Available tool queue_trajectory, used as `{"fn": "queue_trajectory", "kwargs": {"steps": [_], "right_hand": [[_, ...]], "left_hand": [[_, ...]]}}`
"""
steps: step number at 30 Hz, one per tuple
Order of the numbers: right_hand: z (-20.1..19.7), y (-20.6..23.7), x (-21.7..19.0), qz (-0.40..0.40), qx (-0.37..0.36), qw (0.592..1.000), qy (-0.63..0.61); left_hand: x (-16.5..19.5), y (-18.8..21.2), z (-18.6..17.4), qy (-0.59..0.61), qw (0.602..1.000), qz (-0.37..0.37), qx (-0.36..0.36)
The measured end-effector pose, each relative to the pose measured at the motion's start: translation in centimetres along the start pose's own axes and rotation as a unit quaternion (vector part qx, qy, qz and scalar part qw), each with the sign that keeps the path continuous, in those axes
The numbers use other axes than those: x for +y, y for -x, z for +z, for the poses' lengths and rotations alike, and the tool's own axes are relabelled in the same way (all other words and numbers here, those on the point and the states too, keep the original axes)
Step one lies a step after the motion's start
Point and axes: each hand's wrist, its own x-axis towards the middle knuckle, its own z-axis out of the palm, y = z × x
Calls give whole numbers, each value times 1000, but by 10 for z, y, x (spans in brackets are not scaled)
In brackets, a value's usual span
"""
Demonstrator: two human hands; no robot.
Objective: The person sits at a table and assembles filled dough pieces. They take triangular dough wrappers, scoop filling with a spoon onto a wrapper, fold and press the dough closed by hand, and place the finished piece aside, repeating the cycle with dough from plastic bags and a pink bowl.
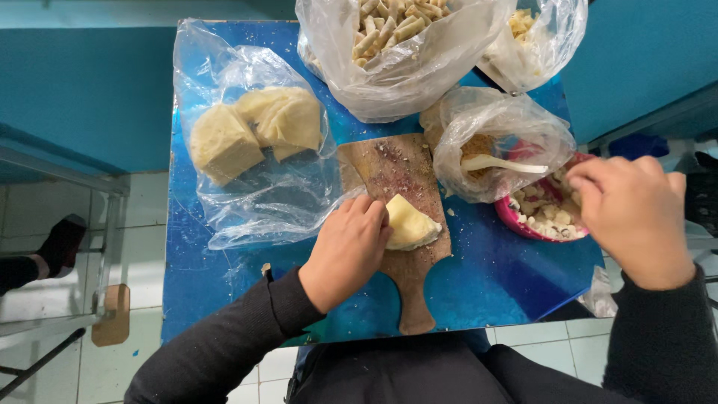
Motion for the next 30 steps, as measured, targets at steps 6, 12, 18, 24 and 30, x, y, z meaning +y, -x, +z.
{"fn": "queue_trajectory", "kwargs": {"steps": [6, 12, 18, 24, 30], "right_hand": [[19, 17, 8, -44, -67, 987, 137], [8, 30, 12, -31, -85, 994, 64], [5, 45, 23, -4, -97, 995, 38], [15, 61, 43, -28, -56, 997, 37], [12, 61, 31, -45, -13, 993, -107]], "left_hand": [[4, 0, 1, -30, 999, 26, 17], [5, 0, 0, -46, 999, 27, 13], [6, 1, 1, -49, 998, 31, 18], [5, 1, 3, -68, 997, 25, 19], [6, 1, 4, -71, 997, 28, 32]]}}
